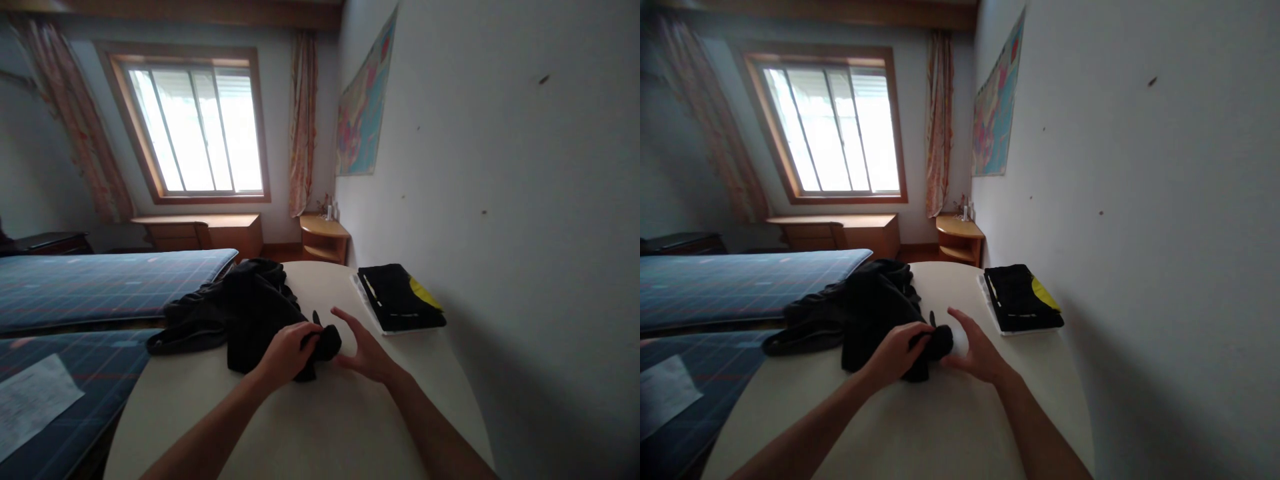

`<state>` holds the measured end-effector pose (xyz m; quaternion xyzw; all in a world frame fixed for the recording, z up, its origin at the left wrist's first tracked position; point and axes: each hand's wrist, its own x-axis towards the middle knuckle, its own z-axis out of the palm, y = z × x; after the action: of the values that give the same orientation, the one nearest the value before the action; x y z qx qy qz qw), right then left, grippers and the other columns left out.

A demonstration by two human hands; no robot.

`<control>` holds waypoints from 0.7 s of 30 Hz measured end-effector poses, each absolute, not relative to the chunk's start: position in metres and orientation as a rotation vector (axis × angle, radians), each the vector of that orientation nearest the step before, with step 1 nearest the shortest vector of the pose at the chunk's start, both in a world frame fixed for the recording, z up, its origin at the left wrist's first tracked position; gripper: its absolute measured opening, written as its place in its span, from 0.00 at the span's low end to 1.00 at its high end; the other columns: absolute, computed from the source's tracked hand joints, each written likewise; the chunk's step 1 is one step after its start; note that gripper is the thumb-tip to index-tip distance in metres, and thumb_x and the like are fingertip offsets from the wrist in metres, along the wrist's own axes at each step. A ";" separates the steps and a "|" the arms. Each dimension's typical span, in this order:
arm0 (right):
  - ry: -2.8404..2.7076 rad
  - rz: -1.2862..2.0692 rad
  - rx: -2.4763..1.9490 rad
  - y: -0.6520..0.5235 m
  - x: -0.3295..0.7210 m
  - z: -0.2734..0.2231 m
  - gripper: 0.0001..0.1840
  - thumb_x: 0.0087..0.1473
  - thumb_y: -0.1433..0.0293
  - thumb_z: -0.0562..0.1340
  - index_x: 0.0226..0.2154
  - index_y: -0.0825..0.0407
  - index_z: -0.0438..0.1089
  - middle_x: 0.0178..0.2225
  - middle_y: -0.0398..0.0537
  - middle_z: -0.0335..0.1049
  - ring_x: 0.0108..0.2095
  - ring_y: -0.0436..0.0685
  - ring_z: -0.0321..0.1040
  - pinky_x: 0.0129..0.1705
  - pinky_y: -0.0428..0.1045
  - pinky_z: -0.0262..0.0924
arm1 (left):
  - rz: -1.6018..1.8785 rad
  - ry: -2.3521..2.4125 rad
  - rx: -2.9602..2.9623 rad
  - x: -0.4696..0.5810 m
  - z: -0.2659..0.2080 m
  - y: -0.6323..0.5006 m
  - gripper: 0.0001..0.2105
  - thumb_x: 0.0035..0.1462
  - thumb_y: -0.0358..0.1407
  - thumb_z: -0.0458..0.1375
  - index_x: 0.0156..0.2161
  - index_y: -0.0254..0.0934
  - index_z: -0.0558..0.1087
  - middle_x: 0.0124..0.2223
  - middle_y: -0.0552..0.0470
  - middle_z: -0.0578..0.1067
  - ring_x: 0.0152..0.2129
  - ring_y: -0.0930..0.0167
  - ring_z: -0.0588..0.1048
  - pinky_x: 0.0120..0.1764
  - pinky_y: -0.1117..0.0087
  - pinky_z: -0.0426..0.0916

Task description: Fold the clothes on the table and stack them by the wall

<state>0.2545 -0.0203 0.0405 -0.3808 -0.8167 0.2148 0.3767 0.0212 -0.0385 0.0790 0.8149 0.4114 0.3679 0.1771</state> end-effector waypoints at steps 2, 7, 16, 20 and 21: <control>-2.141 0.547 -0.974 -0.020 0.251 0.038 0.41 0.46 0.57 0.71 0.61 0.47 0.63 0.62 0.54 0.63 0.64 0.65 0.55 0.65 0.60 0.51 | 1.022 1.208 2.282 0.018 0.063 -0.039 0.11 0.65 0.37 0.53 0.45 0.41 0.77 0.43 0.50 0.81 0.41 0.66 0.78 0.46 0.69 0.70; -2.088 0.530 -1.113 -0.008 0.248 0.029 0.12 0.48 0.72 0.64 0.38 0.49 0.77 0.42 0.50 0.78 0.47 0.61 0.72 0.51 0.53 0.64 | 1.176 1.437 2.220 -0.026 0.040 -0.030 0.14 0.67 0.42 0.50 0.49 0.39 0.73 0.48 0.47 0.78 0.46 0.65 0.76 0.51 0.64 0.69; -1.619 0.291 -1.442 0.009 0.280 0.023 0.28 0.50 0.69 0.57 0.55 0.53 0.65 0.46 0.54 0.74 0.47 0.62 0.71 0.53 0.57 0.63 | 0.672 1.422 2.415 -0.076 0.022 -0.023 0.32 0.49 0.38 0.67 0.60 0.39 0.67 0.60 0.43 0.71 0.57 0.57 0.69 0.59 0.59 0.61; -1.944 0.100 -1.303 -0.003 0.266 0.028 0.38 0.45 0.75 0.56 0.61 0.48 0.62 0.61 0.53 0.63 0.63 0.65 0.55 0.67 0.66 0.39 | 0.667 1.499 2.356 -0.072 0.027 -0.022 0.11 0.57 0.36 0.59 0.46 0.40 0.76 0.48 0.46 0.78 0.47 0.61 0.75 0.49 0.65 0.67; -2.051 0.067 -1.269 -0.008 0.260 0.031 0.37 0.45 0.74 0.57 0.61 0.46 0.63 0.63 0.52 0.60 0.66 0.66 0.50 0.67 0.69 0.31 | 0.669 1.546 2.315 -0.072 0.029 -0.022 0.09 0.59 0.37 0.57 0.44 0.40 0.76 0.45 0.47 0.79 0.44 0.61 0.77 0.44 0.66 0.68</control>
<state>0.2599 -0.0079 0.0315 -0.4915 -0.7943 0.0259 0.3562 -0.0717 -0.0223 0.0289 0.8007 0.5349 0.2314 0.1388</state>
